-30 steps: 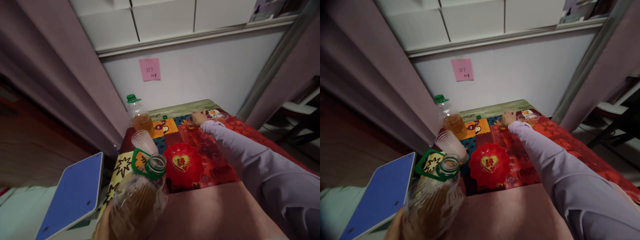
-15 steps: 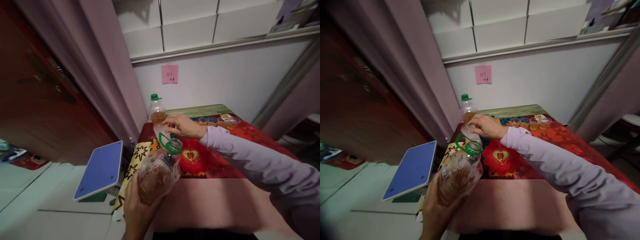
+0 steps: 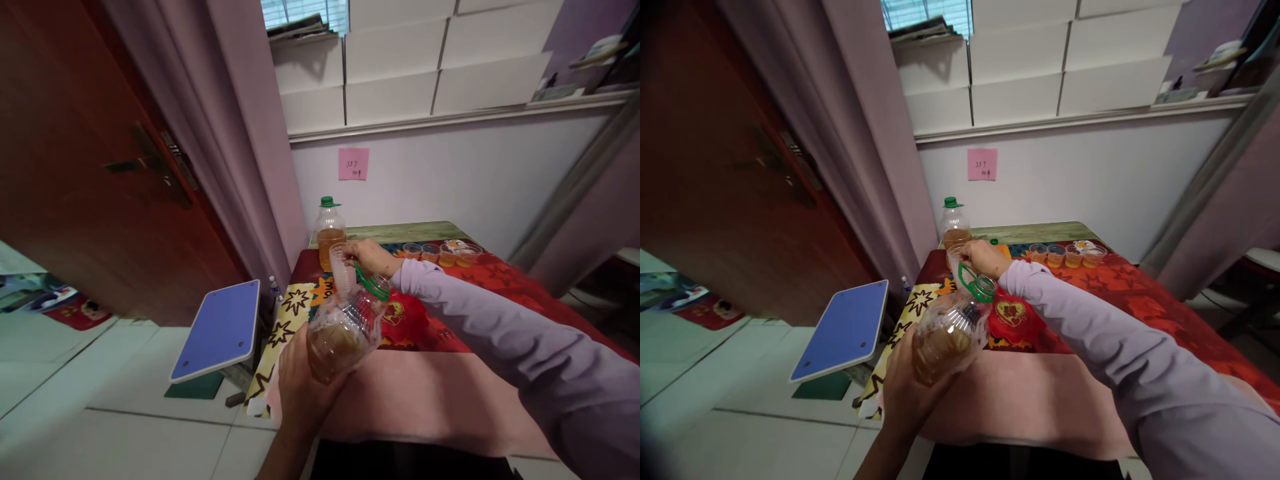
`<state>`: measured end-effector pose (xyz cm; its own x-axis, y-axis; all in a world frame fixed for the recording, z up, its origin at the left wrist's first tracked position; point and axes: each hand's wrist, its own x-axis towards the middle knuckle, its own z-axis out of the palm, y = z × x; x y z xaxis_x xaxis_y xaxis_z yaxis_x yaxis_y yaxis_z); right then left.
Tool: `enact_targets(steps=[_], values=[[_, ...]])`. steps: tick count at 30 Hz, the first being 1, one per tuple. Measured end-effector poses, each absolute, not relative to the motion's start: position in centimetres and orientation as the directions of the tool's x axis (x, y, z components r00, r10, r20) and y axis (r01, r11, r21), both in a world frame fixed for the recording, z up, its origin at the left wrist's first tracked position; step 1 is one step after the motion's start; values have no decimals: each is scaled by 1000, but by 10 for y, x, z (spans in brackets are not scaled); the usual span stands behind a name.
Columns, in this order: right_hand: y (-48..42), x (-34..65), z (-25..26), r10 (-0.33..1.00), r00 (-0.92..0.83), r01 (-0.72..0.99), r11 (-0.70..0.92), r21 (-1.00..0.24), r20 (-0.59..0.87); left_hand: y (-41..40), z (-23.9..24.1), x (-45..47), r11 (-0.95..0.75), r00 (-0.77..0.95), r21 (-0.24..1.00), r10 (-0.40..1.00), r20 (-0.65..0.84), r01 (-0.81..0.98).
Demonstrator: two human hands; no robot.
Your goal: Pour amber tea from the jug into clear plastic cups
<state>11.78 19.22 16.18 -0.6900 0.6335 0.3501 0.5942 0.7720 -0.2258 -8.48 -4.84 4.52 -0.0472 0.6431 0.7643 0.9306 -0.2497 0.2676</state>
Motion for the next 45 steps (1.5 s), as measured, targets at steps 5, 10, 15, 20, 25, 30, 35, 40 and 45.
enact_targets(steps=[5,10,15,20,25,30,35,40,45], values=[[192,117,157,665,-617,582,746,-324,422,-45,45,-83,-239,-23,231,646,763,943],[187,129,175,652,-487,566,742,-358,581,-44,46,-82,-247,-2,206,636,772,947],[166,176,182,600,-169,606,689,-397,782,-41,45,-86,-231,-32,238,650,759,943],[124,223,105,746,-193,719,550,-425,638,-37,43,-90,-217,-86,307,672,735,927],[96,233,36,885,-294,824,427,-374,362,-37,49,-87,-206,-121,389,734,669,898],[98,227,24,890,-339,833,434,-343,303,-35,51,-85,-179,-144,425,767,625,887],[96,232,21,874,-350,784,471,-404,339,-29,51,-87,-182,-127,414,779,614,892],[77,239,30,876,-151,767,397,-505,459,-29,55,-82,-190,-101,386,778,620,903],[47,198,34,871,57,462,411,-786,489,-30,58,-81,-200,-85,370,774,627,907]])
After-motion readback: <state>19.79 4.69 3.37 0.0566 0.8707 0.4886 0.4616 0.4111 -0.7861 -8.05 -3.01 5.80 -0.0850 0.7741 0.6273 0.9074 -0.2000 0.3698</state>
